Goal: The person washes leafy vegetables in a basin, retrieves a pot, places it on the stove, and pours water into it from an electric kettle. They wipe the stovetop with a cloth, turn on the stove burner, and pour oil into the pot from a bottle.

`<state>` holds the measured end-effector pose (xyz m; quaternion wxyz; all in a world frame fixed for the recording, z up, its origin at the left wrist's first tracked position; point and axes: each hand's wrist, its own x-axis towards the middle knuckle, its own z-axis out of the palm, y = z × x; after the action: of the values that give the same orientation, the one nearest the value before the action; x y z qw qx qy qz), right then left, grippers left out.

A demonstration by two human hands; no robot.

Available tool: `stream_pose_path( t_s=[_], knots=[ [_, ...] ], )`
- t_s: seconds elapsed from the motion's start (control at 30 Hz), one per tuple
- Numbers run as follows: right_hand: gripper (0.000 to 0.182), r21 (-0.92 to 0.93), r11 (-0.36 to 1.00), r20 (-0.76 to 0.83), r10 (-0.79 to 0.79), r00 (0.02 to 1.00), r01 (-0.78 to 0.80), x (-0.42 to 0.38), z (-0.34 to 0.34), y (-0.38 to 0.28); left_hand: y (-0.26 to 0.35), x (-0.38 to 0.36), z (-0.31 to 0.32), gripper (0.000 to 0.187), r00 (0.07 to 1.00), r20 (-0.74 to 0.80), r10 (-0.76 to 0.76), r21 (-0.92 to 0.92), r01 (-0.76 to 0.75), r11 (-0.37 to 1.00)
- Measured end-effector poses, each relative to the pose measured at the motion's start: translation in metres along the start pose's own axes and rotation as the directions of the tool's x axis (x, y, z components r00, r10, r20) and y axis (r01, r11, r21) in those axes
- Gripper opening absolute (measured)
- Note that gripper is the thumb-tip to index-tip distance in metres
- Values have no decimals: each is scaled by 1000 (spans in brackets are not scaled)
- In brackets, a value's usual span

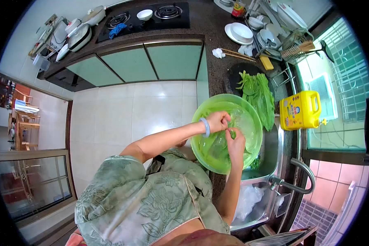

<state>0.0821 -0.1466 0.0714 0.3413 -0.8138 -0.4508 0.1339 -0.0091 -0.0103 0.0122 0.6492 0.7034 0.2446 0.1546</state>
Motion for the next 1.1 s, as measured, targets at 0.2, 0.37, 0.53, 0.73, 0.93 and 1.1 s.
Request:
stream_pose_path(
  t_s=[0.2, 0.37, 0.53, 0.73, 0.93, 1.1],
  knots=[
    [22, 1, 996, 7, -88, 996, 88, -8, 4, -8, 13, -13, 2, 21, 998, -57, 36, 203, -24, 979],
    [25, 2, 998, -54, -59, 997, 59, -18, 14, -9, 23, -28, 8, 27, 994, -107, -14, 151, 30, 988],
    [23, 78, 996, -142, -21, 990, 32, -32, 16, -5, 12, -36, 12, 33, 984, -9, -177, -143, 174, 974],
    [16, 583, 770, 15, 309, 951, -259, -43, 20, 19, 30, -38, 23, 39, 909, 133, -395, -567, 397, 722],
    [11, 924, 315, -37, 641, 766, -219, -42, -20, 30, 17, -26, 13, 30, 983, -95, -158, -117, 146, 982],
    [13, 993, 88, 21, 524, 852, -78, -43, -43, 65, 66, 4, 11, 22, 933, -304, 191, 325, -87, 942]
  ],
)
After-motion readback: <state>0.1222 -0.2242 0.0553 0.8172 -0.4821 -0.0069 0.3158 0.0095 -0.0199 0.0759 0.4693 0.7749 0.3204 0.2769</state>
